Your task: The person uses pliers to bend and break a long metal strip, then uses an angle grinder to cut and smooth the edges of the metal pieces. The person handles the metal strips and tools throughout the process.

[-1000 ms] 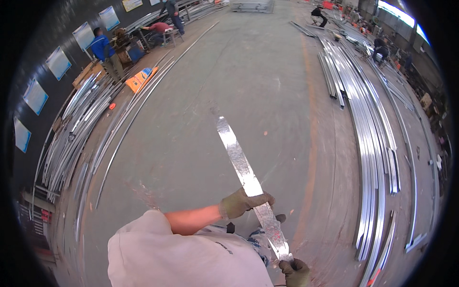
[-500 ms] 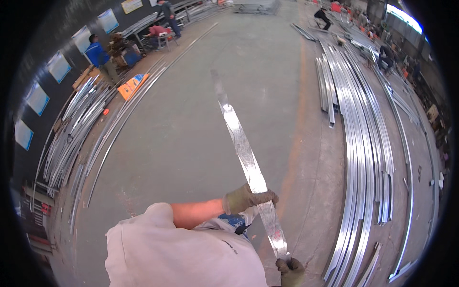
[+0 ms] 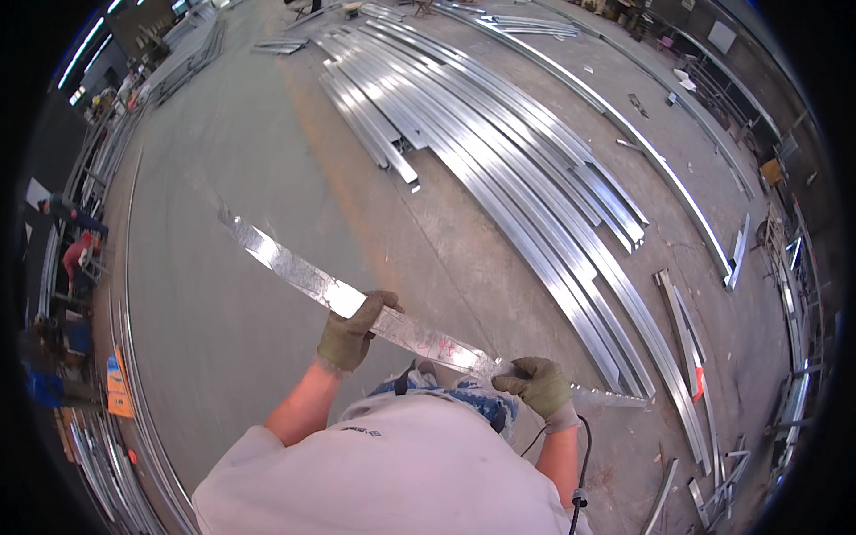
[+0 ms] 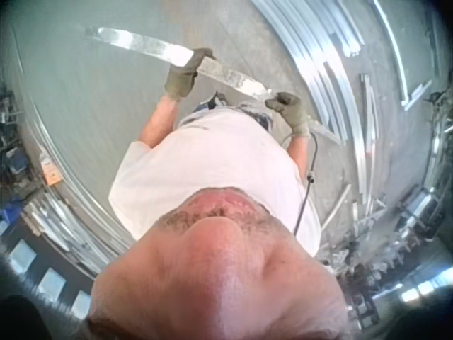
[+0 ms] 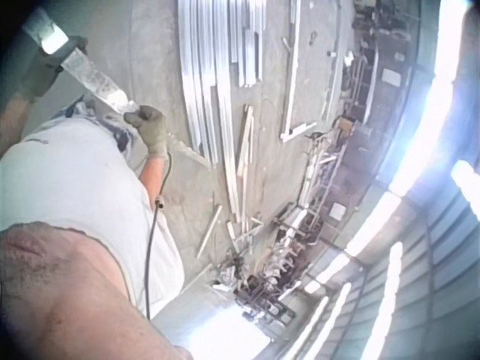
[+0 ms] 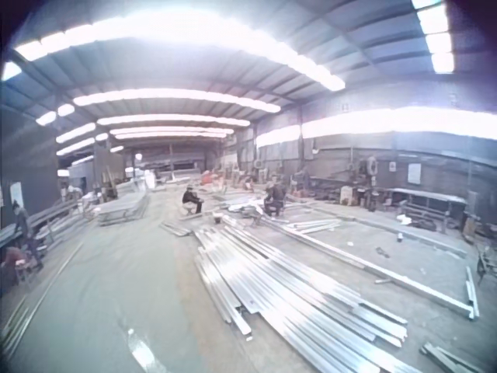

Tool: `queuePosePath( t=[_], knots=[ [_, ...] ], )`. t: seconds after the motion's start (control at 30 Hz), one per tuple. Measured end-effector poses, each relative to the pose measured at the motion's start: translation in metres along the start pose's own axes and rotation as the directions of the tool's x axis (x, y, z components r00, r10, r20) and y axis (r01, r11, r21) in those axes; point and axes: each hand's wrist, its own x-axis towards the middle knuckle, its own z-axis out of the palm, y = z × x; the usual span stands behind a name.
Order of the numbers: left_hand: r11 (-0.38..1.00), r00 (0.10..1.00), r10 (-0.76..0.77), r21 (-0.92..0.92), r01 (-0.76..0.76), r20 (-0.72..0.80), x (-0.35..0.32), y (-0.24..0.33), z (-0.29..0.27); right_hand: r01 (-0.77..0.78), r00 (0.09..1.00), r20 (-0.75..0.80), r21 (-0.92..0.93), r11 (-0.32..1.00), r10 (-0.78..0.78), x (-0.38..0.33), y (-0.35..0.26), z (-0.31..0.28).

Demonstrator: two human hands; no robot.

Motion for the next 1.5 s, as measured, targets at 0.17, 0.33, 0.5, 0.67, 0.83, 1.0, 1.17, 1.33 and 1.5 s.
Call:
queuePosePath(
  t=[0.17,0.33,0.5,0.67,0.83,1.0,1.17,1.33,1.5],
  knots=[
    [0.943,0.998,0.054,0.327,-0.066,0.044,0.086,0.022,0.001,-0.035,0.999,0.013,-0.067,0.997,0.036,0.071,-0.045,-0.022],
    [0.933,1.0,0.028,0.359,-0.022,-0.012,0.194,0.017,0.014,-0.034,0.993,0.117,0.061,0.998,0.027,0.168,-0.084,-0.062],
    [0.926,0.999,0.016,0.379,0.004,-0.05,0.293,0.056,0.02,-0.021,0.984,0.18,0.1,0.995,0.003,0.267,-0.128,-0.099],
    [0.997,0.984,-0.074,-0.023,0.071,-0.161,0.388,0.081,0.03,-0.038,0.981,0.189,-0.013,0.999,0.04,0.349,-0.195,-0.14],
    [0.996,0.988,-0.092,0.001,0.093,-0.124,0.481,0.102,0.046,-0.064,0.986,0.155,0.026,0.998,0.06,0.439,-0.221,-0.171],
    [0.986,0.995,-0.09,-0.145,0.081,-0.052,0.606,0.104,0.043,-0.112,0.987,0.112,-0.068,0.991,0.119,0.542,-0.294,-0.206],
    [0.972,0.998,0.064,0.226,-0.062,-0.004,0.722,0.127,0.029,-0.005,0.999,0.05,-0.113,0.994,0.011,0.641,-0.334,-0.23],
    [0.995,0.996,-0.084,-0.056,0.083,-0.011,0.837,0.156,0.016,0.005,1.0,0.018,-0.003,1.0,-0.005,0.724,-0.395,-0.255],
    [0.999,0.998,-0.048,0.009,0.049,-0.033,0.927,0.18,0.027,-0.017,1.0,0.001,0.009,1.0,0.017,0.816,-0.411,-0.28]
  ],
)
